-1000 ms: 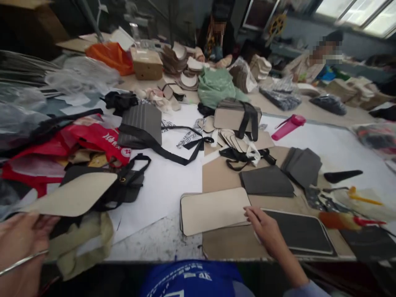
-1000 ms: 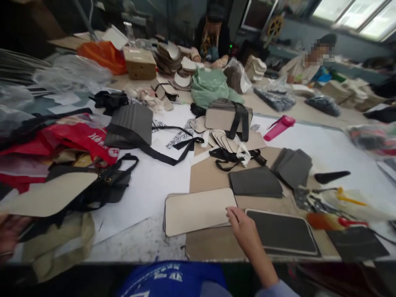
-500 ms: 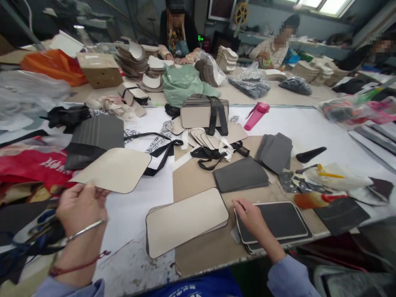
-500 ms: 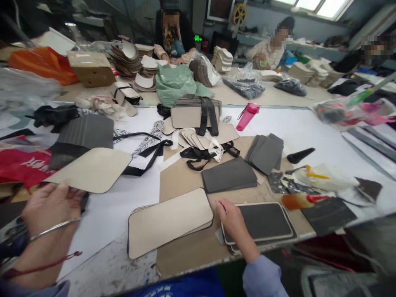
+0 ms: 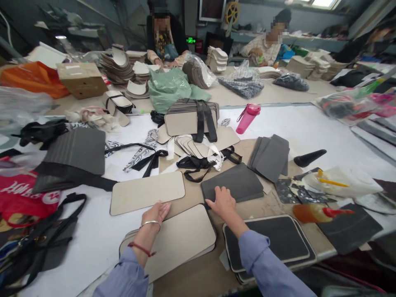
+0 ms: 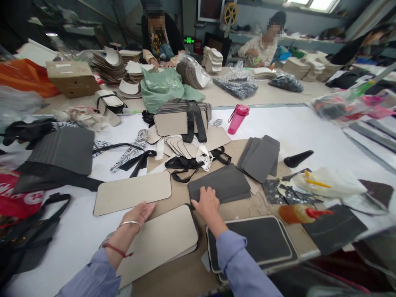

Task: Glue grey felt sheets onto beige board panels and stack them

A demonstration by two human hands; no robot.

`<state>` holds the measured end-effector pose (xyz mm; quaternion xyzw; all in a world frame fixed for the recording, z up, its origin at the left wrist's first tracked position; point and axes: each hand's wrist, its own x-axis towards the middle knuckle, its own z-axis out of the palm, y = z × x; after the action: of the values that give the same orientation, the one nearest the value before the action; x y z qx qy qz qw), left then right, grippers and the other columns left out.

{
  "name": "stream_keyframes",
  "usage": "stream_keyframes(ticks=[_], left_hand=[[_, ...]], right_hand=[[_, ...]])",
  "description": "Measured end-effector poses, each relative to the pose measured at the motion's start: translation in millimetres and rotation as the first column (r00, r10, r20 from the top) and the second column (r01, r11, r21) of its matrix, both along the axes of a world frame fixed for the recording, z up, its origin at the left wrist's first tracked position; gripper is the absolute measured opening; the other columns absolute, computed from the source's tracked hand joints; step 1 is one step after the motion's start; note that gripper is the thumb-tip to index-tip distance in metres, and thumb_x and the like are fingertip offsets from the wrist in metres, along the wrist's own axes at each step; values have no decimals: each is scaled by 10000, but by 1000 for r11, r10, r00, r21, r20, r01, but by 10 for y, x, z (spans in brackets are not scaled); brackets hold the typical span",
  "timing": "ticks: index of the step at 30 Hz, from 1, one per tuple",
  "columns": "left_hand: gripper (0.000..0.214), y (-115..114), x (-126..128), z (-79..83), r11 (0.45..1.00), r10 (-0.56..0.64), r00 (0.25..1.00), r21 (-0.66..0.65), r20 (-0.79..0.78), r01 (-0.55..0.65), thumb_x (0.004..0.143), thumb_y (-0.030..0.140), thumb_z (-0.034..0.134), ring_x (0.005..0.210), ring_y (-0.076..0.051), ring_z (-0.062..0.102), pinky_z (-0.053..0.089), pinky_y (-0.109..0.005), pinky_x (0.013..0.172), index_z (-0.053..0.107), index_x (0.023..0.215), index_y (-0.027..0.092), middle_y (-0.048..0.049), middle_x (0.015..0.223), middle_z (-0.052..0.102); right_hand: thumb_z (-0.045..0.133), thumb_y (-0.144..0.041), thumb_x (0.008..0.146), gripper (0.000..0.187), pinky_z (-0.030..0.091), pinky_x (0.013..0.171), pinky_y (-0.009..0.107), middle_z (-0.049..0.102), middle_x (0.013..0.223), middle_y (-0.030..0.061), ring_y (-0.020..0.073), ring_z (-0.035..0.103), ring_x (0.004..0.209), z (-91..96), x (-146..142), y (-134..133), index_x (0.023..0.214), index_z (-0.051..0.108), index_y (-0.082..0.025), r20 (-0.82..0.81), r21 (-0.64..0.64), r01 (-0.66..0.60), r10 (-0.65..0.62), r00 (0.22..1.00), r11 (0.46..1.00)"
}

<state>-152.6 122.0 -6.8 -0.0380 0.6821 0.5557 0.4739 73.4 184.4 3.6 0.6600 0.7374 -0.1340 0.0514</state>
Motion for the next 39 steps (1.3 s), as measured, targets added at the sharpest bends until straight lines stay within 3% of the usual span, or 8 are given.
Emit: stream_keyframes(ticks=[5,10,14,16,21,31,35,39], left_hand=[[111,-126,122,127,993,-111,990,-51,-87,106,672,91,600,575,-159,628,538,-300,613,496,684,132,-64,619,622],[219,-176,468,178,951,-305,929,-24,-210,307,616,238,658,582,-158,617,504,-283,576,564,786,136,-21,631,640],[294,-127,749,137,827,-525,736,-52,-427,559,659,352,597,724,-190,634,502,-337,693,571,883,163,-40,742,662],[274,-65,864,103,776,-581,657,-82,-480,626,676,353,572,751,-196,636,497,-345,721,575,881,171,-51,774,666],[222,150,1060,7,743,-612,623,-85,-487,663,693,313,552,795,-197,634,485,-336,748,583,867,179,-59,805,668],[224,344,1212,-139,740,-623,640,-71,-450,669,715,298,516,702,-167,624,500,-315,696,566,877,150,-61,771,660],[199,376,1287,-134,745,-631,650,-97,-423,660,731,262,481,667,-150,618,505,-301,680,565,871,147,-61,779,659],[213,441,1331,-74,740,-654,639,-166,-405,652,728,241,485,664,-160,610,502,-310,668,586,890,147,-74,804,654]], right_hand=[[568,-455,736,391,436,690,328,518,980,116,257,486,948,36,-21,33,994,505,-168,31,-41,-12,13,999,999],[551,-412,763,335,439,697,319,517,992,120,245,487,955,62,-20,72,997,504,-176,28,-69,-42,44,999,997],[482,-314,823,201,435,689,308,520,987,111,226,497,946,61,33,101,985,508,-199,17,-96,-54,56,998,994],[505,-359,811,242,437,693,314,520,985,109,231,496,951,64,47,111,993,503,-200,10,-109,-54,56,998,993],[633,-522,668,537,440,715,334,495,1031,135,260,469,973,81,23,91,1038,477,-167,-32,-114,-11,7,999,993],[526,-456,775,335,396,737,325,535,992,119,249,480,949,153,187,37,971,552,-186,-145,-156,-33,10,989,987],[477,-342,812,201,370,750,307,573,938,86,218,513,887,143,223,67,904,599,-212,-194,-171,-32,-2,981,985],[424,-227,828,189,356,704,274,595,874,66,182,538,800,126,278,117,804,611,-205,-226,-174,-8,-32,974,985]])
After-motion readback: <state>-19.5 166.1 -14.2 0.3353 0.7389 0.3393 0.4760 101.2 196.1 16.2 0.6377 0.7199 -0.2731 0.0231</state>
